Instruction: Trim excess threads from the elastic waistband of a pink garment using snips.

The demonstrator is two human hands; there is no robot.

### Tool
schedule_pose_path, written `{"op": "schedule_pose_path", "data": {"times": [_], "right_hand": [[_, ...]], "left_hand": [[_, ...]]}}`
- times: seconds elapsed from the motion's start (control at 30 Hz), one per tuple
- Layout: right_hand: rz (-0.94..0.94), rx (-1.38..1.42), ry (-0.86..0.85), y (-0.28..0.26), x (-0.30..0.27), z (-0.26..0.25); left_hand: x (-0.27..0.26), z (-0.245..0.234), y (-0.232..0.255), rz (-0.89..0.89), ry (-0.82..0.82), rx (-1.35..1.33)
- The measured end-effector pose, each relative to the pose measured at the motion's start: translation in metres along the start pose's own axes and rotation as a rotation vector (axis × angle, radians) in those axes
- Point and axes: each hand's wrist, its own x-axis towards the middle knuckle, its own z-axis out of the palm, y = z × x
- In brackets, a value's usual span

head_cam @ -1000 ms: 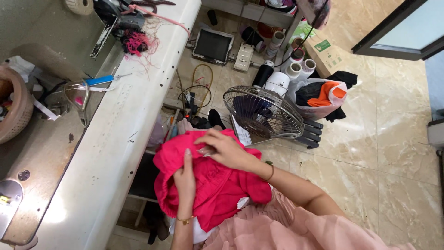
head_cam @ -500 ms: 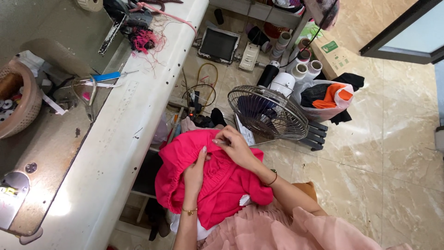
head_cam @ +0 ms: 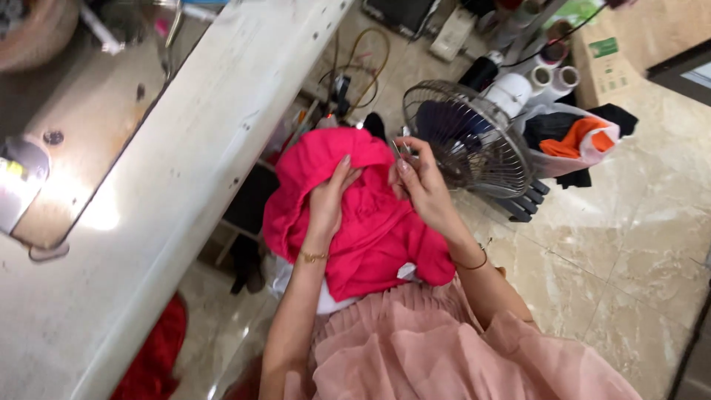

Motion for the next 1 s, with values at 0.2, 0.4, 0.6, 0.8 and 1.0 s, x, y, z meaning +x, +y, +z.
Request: {"op": "schedule_pose_path", "data": {"times": [0.2,0.4,0.6,0.8,1.0], "right_hand": [[0.110,-0.064,-0.143,-0.006,-0.003,0.019],[0.137,-0.082,-0.131,0.003,0.000,0.026],[0.132,-0.138,-0.132,0.002,0.003,0.024],[0.128,-0.155,-0.120,-0.008,0.000,0.024],[0.152,-0.168,-0.136,-0.011,-0.001,0.029]], "left_hand": [[-0.006,0.006,0.005,0.018,-0.008,-0.030],[-0.006,-0.005,-0.004,-0.036,-0.035,-0.069],[-0.013,0.001,0.007,0.027,-0.064,-0.123],[-0.013,-0.006,-0.004,0.020,-0.063,-0.074],[-0.018,-0.006,-0.004,-0.102,-0.066,0.115]]}}
